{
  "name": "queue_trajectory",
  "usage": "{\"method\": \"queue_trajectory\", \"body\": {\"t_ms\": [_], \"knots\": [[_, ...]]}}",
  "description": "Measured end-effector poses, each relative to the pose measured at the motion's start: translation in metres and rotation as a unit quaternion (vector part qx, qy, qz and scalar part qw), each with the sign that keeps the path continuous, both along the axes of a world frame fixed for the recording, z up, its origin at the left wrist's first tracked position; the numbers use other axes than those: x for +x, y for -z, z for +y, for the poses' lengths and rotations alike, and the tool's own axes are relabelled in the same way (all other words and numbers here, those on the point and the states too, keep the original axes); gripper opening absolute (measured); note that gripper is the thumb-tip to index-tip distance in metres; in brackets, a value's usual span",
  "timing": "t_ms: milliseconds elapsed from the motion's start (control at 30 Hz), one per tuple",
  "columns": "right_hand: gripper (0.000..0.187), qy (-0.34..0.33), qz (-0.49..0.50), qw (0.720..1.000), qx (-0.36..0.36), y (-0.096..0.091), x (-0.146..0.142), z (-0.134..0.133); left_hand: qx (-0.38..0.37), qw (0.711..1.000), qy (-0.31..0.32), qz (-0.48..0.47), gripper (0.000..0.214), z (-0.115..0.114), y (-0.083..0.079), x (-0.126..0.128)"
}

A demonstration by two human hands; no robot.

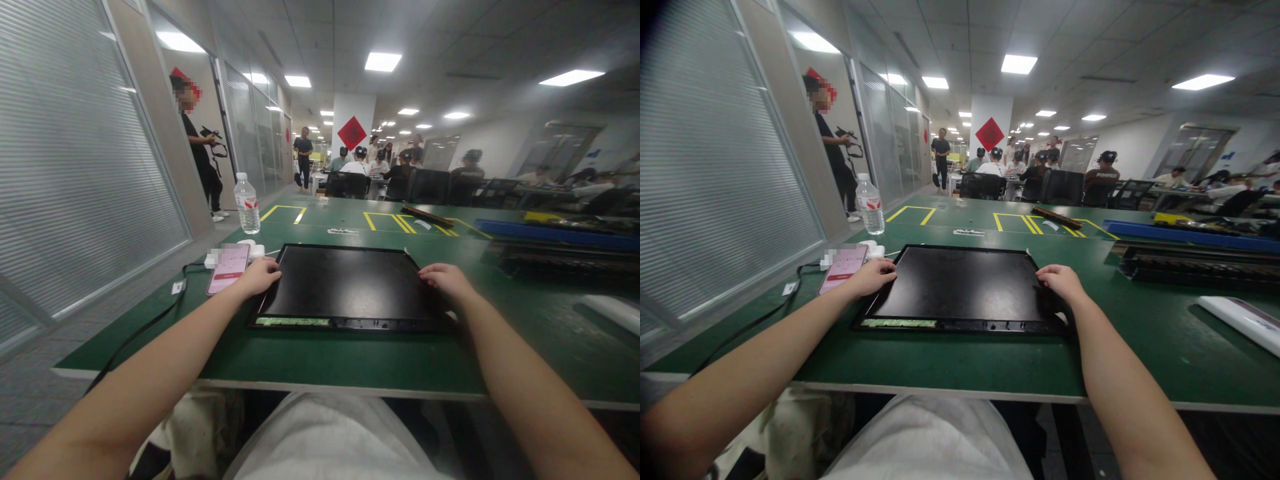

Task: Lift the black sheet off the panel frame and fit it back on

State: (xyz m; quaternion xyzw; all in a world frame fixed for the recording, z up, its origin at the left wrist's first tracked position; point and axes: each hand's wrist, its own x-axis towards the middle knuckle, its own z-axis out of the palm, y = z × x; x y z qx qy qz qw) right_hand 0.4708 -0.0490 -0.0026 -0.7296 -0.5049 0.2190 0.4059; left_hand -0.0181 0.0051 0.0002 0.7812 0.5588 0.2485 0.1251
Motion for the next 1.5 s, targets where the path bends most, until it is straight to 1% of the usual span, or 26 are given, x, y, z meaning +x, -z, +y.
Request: {"method": "queue_trajectory", "body": {"t_ms": [100,200,300,400,467,567,633,800,900,1067,1200,1500], "knots": [[0.015,0.004,-0.03,1.0,-0.003,0.0,0.0,0.0,-0.005,1.0,-0.006,0.007,0.03,-0.002,-0.001,0.001],[0.016,0.001,-0.064,0.998,-0.008,-0.002,-0.002,-0.001,0.001,1.0,-0.011,0.007,0.045,-0.008,-0.003,0.004],[0.017,-0.004,-0.092,0.996,-0.016,-0.004,-0.003,-0.002,0.01,0.999,0.01,0.039,0.056,-0.015,-0.004,0.009],[0.018,-0.006,-0.109,0.994,-0.024,-0.005,-0.003,-0.002,-0.006,0.992,0.047,0.116,0.057,-0.021,-0.008,0.01],[0.018,-0.01,-0.113,0.993,-0.028,-0.005,-0.002,-0.002,-0.011,0.986,0.091,0.142,0.054,-0.025,-0.012,0.008],[0.018,-0.013,-0.12,0.992,-0.028,-0.004,-0.001,-0.002,-0.025,0.976,0.16,0.146,0.054,-0.029,-0.02,0.004],[0.018,-0.015,-0.125,0.992,-0.022,-0.003,-0.001,-0.002,-0.039,0.97,0.193,0.144,0.056,-0.033,-0.025,0.002],[0.017,-0.015,-0.129,0.991,-0.011,-0.004,-0.003,-0.003,-0.082,0.958,0.236,0.142,0.072,-0.043,-0.035,0.001],[0.017,-0.013,-0.126,0.992,-0.012,-0.004,-0.004,-0.004,-0.092,0.952,0.259,0.137,0.079,-0.046,-0.038,0.0],[0.015,-0.02,-0.125,0.992,0.002,-0.003,-0.004,-0.003,-0.092,0.949,0.269,0.136,0.087,-0.043,-0.038,-0.005],[0.016,-0.017,-0.124,0.992,-0.008,-0.003,-0.004,-0.003,-0.093,0.948,0.273,0.131,0.091,-0.043,-0.039,-0.005],[0.016,-0.011,-0.128,0.992,-0.005,-0.006,-0.006,-0.004,-0.059,0.948,0.297,0.1,0.084,-0.046,-0.042,0.0]]}}
